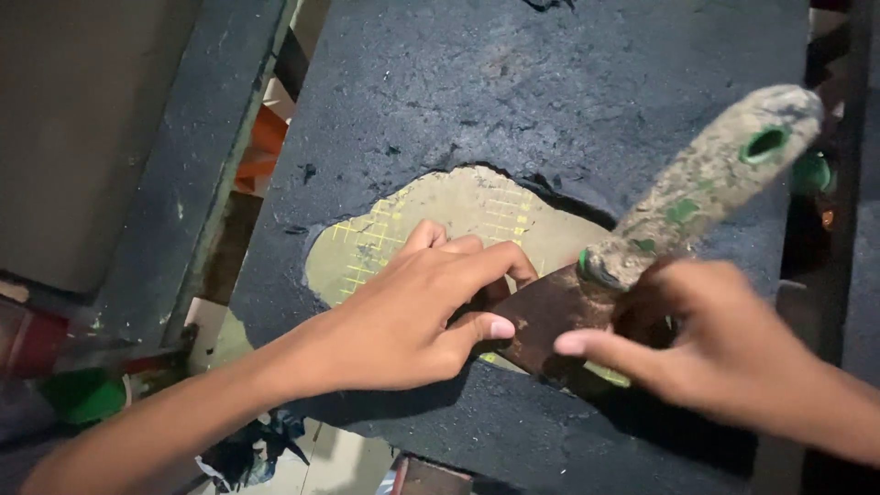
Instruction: Using a putty knife or scraper to remove thick ink residue from a flat work surface.
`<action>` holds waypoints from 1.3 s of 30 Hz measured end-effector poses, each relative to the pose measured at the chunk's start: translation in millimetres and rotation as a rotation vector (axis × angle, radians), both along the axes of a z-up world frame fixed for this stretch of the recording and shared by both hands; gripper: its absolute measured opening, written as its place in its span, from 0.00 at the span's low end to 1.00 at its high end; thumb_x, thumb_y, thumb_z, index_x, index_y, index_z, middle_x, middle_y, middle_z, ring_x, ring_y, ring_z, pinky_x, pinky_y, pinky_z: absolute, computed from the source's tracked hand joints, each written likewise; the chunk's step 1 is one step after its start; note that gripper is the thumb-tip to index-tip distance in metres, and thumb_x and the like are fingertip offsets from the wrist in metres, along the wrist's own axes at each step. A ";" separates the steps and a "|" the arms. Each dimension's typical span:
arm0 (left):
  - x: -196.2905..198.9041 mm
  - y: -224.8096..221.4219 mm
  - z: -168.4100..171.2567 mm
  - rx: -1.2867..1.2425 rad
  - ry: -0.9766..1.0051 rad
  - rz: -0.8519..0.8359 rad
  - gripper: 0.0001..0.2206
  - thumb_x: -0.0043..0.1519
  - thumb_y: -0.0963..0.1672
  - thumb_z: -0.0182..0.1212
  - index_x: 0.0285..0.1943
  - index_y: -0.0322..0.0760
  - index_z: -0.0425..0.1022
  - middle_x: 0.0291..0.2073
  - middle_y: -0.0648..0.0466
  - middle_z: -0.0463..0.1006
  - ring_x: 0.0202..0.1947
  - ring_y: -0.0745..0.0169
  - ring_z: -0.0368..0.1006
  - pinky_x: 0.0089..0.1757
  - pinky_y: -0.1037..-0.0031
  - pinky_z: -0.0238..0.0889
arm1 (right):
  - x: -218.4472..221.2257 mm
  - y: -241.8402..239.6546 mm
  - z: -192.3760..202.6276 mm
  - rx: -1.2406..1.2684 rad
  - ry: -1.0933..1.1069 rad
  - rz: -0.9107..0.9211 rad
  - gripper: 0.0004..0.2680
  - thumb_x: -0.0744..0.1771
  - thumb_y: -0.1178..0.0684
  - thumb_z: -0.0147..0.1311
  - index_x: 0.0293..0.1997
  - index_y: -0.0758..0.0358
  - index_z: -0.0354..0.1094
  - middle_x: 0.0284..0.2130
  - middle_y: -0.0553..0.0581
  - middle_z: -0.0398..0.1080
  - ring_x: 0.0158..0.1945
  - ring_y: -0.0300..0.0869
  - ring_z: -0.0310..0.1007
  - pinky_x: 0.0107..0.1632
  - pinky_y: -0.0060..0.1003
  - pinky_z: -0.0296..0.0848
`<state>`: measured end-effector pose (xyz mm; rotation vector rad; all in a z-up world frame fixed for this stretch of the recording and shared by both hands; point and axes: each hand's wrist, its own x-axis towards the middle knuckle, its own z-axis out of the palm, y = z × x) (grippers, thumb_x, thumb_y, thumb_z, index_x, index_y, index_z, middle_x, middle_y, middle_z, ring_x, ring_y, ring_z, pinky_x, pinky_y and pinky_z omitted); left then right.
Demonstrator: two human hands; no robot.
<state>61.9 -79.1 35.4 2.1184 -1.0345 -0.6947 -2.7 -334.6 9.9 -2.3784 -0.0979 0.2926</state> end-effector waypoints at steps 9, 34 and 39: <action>17.4 -6.1 22.0 0.017 0.141 0.046 0.09 0.65 0.46 0.55 0.53 0.51 0.67 0.42 0.61 0.80 0.43 0.60 0.63 0.48 0.67 0.54 | 4.2 7.6 16.1 0.260 -0.072 0.127 0.08 0.61 0.48 0.68 0.41 0.51 0.83 0.14 0.41 0.70 0.19 0.28 0.63 0.22 0.27 0.66; 20.4 -19.7 -16.4 -0.085 -0.017 -0.295 0.10 0.64 0.49 0.58 0.37 0.42 0.70 0.18 0.53 0.68 0.31 0.57 0.60 0.53 0.60 0.45 | 8.2 -9.7 -1.7 0.063 0.366 0.134 0.06 0.58 0.41 0.72 0.28 0.43 0.92 0.06 0.45 0.88 0.06 0.32 0.82 0.14 0.31 0.76; 19.2 -21.7 -20.1 -0.070 0.037 -0.253 0.15 0.67 0.50 0.58 0.29 0.43 0.62 0.18 0.58 0.62 0.32 0.62 0.57 0.51 0.65 0.45 | 9.5 -14.4 -6.5 0.117 0.363 0.116 0.06 0.57 0.43 0.74 0.23 0.49 0.90 0.04 0.47 0.88 0.04 0.31 0.79 0.11 0.30 0.77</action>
